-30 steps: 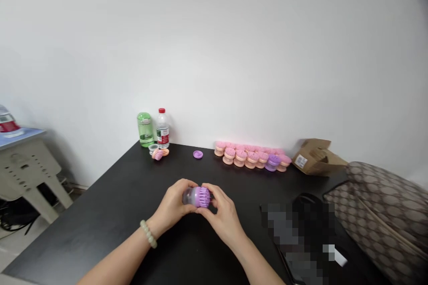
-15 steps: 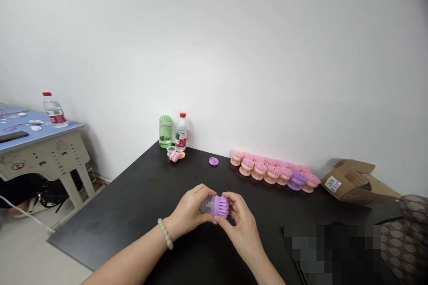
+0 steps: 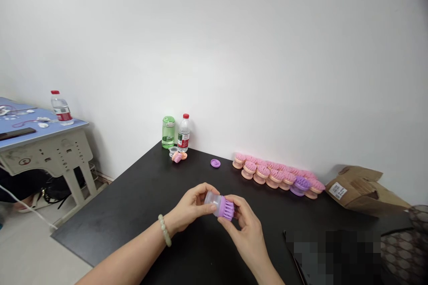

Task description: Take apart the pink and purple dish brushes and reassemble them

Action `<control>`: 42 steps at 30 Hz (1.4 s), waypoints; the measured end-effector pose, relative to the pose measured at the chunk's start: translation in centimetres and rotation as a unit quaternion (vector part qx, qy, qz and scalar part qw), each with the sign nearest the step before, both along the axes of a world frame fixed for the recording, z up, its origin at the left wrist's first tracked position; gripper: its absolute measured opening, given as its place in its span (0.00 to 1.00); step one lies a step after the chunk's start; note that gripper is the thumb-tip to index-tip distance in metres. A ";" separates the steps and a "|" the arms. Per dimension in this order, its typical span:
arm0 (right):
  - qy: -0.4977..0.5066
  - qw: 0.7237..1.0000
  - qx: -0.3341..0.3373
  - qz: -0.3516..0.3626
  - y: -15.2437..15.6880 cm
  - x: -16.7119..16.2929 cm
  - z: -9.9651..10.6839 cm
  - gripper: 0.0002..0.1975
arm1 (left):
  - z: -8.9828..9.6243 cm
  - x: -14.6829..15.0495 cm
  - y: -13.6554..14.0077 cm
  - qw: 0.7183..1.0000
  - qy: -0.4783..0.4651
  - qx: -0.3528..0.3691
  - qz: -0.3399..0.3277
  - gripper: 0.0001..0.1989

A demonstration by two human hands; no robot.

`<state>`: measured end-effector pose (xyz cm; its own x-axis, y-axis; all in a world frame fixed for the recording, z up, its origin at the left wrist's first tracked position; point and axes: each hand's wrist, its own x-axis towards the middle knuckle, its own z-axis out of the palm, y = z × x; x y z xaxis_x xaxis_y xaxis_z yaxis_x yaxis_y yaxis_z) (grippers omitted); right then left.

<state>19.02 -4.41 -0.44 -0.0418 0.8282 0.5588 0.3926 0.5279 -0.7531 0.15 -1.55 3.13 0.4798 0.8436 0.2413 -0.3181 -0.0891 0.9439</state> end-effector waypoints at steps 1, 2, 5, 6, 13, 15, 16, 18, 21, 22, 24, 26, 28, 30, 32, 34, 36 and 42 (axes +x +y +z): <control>-0.007 1.000 0.009 -0.002 0.0 0.0 -0.1 0.16 | -0.1 0.0 0.0 1.000 0.000 -0.007 0.007 0.21; -0.014 1.000 0.018 -0.002 0.0 0.0 -0.1 0.16 | -0.2 0.1 0.1 1.000 0.003 -0.014 0.014 0.22; -0.041 0.998 0.057 -0.008 0.0 0.0 -0.3 0.16 | -0.5 0.2 0.3 0.999 0.025 -0.029 0.037 0.24; -0.052 0.996 0.075 -0.011 0.0 0.0 -0.3 0.16 | -0.6 0.2 0.4 0.998 0.037 -0.034 0.043 0.24; -0.123 0.975 0.187 0.002 -0.1 -0.1 -0.1 0.14 | -1.3 0.4 1.0 0.986 0.128 -0.093 0.052 0.27; -0.138 0.967 0.213 0.019 -0.2 -0.2 0.3 0.14 | -1.6 0.5 1.1 0.984 0.134 -0.107 0.039 0.29; -0.142 0.964 0.225 0.025 -0.2 -0.3 0.6 0.15 | -1.7 0.5 1.2 0.984 0.136 -0.112 0.030 0.30; -0.146 0.958 0.245 0.035 -0.4 -0.4 1.1 0.17 | -1.9 0.5 1.2 0.982 0.141 -0.123 0.012 0.32; -0.151 0.956 0.248 0.043 -0.8 -0.5 1.6 0.19 | -2.0 0.5 1.2 0.977 0.149 -0.150 -0.006 0.35; -0.152 0.957 0.244 0.045 -0.9 -0.6 1.6 0.20 | -2.1 0.5 1.2 0.976 0.150 -0.157 -0.009 0.35; -0.152 0.961 0.227 0.045 -1.0 -0.6 1.5 0.19 | -2.0 0.5 1.1 0.977 0.146 -0.153 -0.006 0.35; -0.142 0.969 0.197 0.034 -0.9 -0.5 1.2 0.16 | -1.9 0.6 1.0 0.982 0.135 -0.131 0.011 0.32; -0.114 0.984 0.134 0.002 -0.7 -0.3 0.6 0.14 | -1.6 0.6 0.7 0.986 0.123 -0.106 0.034 0.29; -0.061 0.997 0.038 -0.018 -0.3 -0.1 0.0 0.15 | -1.2 0.6 0.5 0.992 0.098 -0.073 0.038 0.27; 0.015 0.998 -0.065 0.001 0.1 0.0 -0.3 0.14 | -0.9 0.4 0.4 0.998 0.056 -0.032 0.020 0.25; 0.090 0.987 -0.128 0.039 0.4 0.0 -0.3 0.15 | -0.7 0.2 0.4 1.000 0.016 -0.006 -0.010 0.26; 0.139 0.979 -0.139 0.057 0.5 -0.1 -0.1 0.17 | -0.6 0.0 0.5 1.000 -0.014 -0.009 -0.020 0.28; 0.142 0.985 -0.092 0.007 0.4 -0.4 0.0 0.20 | -0.8 0.0 0.5 0.991 -0.011 -0.131 0.011 0.28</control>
<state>18.59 -3.98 -0.48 0.0824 0.9173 0.3896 0.1446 0.3758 -0.9153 0.11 -1.01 2.36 0.4583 0.8885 0.0225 -0.3400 0.1518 0.9281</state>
